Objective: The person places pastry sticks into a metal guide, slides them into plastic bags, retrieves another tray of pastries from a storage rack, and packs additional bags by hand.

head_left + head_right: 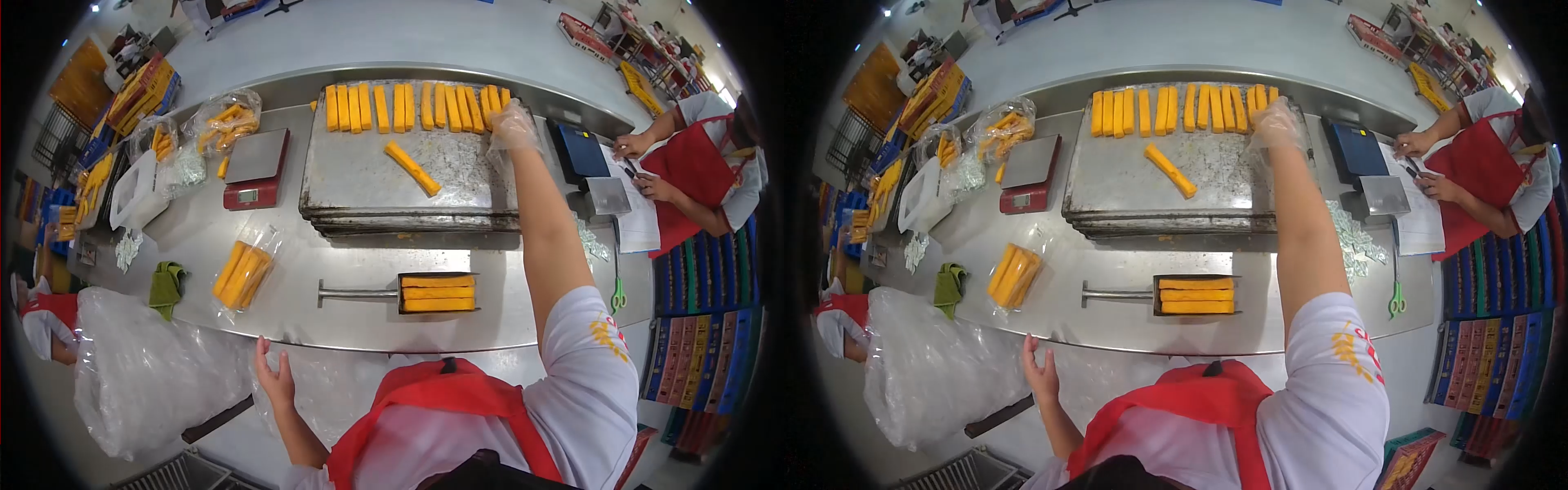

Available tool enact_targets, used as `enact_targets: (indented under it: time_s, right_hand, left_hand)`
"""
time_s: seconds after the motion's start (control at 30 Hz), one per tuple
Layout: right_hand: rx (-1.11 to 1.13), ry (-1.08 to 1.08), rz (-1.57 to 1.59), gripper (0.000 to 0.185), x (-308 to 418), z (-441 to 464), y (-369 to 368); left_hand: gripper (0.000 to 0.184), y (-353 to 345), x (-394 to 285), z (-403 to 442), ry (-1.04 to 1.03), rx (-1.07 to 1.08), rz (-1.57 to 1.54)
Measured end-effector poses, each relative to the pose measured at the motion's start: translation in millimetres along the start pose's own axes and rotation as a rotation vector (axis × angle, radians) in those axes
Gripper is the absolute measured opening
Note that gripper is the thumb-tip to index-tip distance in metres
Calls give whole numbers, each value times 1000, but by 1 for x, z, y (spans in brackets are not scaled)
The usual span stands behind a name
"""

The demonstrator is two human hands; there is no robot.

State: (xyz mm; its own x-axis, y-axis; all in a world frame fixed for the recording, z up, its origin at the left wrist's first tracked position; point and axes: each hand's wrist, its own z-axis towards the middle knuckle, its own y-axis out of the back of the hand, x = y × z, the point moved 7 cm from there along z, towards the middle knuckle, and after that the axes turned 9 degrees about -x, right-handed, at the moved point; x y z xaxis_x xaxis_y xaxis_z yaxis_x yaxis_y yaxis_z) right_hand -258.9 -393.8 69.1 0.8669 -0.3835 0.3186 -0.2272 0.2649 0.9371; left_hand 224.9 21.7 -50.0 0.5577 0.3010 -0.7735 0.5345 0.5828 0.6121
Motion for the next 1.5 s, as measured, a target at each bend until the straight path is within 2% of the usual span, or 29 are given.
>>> enact_targets:
  time_s: [0.07,0.13,0.17,0.2,0.27,0.4,0.47,0.5,0.53,0.6,0.7,0.73,0.83,0.9,0.93,1.0,1.13,1.2,1.27,1.3,1.37,1.4,1.47,1.5]
  right_hand:
    - [44,-58,-16,43,-6,12,-11]
    - [76,41,-30,58,-10,24,-22]
    - [100,152,-186,57,-10,28,-27]
    - [100,151,-186,57,-18,38,-39]
    - [-183,-68,9,41,-43,61,-49]
    - [-253,-74,116,48,-41,30,-8]
    - [-166,89,254,61,-28,-7,18]
    - [-295,171,231,39,-19,-35,37]
    - [-283,172,228,39,-25,-60,40]
    - [28,401,219,31,-18,-102,26]
    - [110,406,26,26,-26,-123,-7]
    - [108,404,27,26,-17,-131,6]
    - [-74,554,396,17,21,-157,47]
    - [-38,602,428,16,37,-171,25]
    - [61,629,301,17,48,-175,6]
    - [92,600,249,21,66,-177,-23]
    - [185,569,117,22,62,-177,-24]
    - [178,364,47,24,31,-172,3]
    - [-46,469,-61,36,12,-172,31]
    - [-39,477,-65,36,-2,-168,25]
    - [-698,632,-106,52,-18,-171,36]
    - [-689,634,-104,52,-27,-161,26]
    - [-223,628,77,71,-37,-131,-12]
    - [-133,630,190,66,-38,-128,-16]
  left_hand:
    - [54,-1,-3,4,6,-5,-25]
    - [54,0,-7,8,8,-6,-48]
    - [53,0,-9,11,4,-2,-26]
    - [53,0,-10,12,0,0,-6]
    - [53,1,-11,13,11,-2,-23]
    - [53,9,-10,11,57,-18,-25]
    - [52,13,-12,9,24,-27,-14]
    - [52,14,-14,9,-11,-42,-19]
    - [52,15,-13,7,-2,-39,-10]
    - [53,15,-13,7,-24,-62,16]
    - [52,12,-19,8,-36,-48,-1]
    - [52,11,-23,9,-39,-48,-2]
    - [52,7,-33,5,-33,-32,-101]
    - [53,3,-37,3,-19,-23,-158]
    - [53,1,-38,3,-30,-9,-159]
    - [54,0,-37,0,-53,-23,-151]
    - [54,10,-32,-5,-16,-62,-235]
    - [54,18,-29,-11,-16,-80,-188]
    - [54,23,-21,-13,-11,-91,-165]
    - [54,23,-20,-15,-19,-93,-141]
    - [54,22,-27,-17,-26,-71,-135]
    - [54,20,-32,-16,-42,-47,-132]
    - [54,12,-42,-15,-40,-47,-152]
    - [54,7,-48,-13,-41,-47,-179]
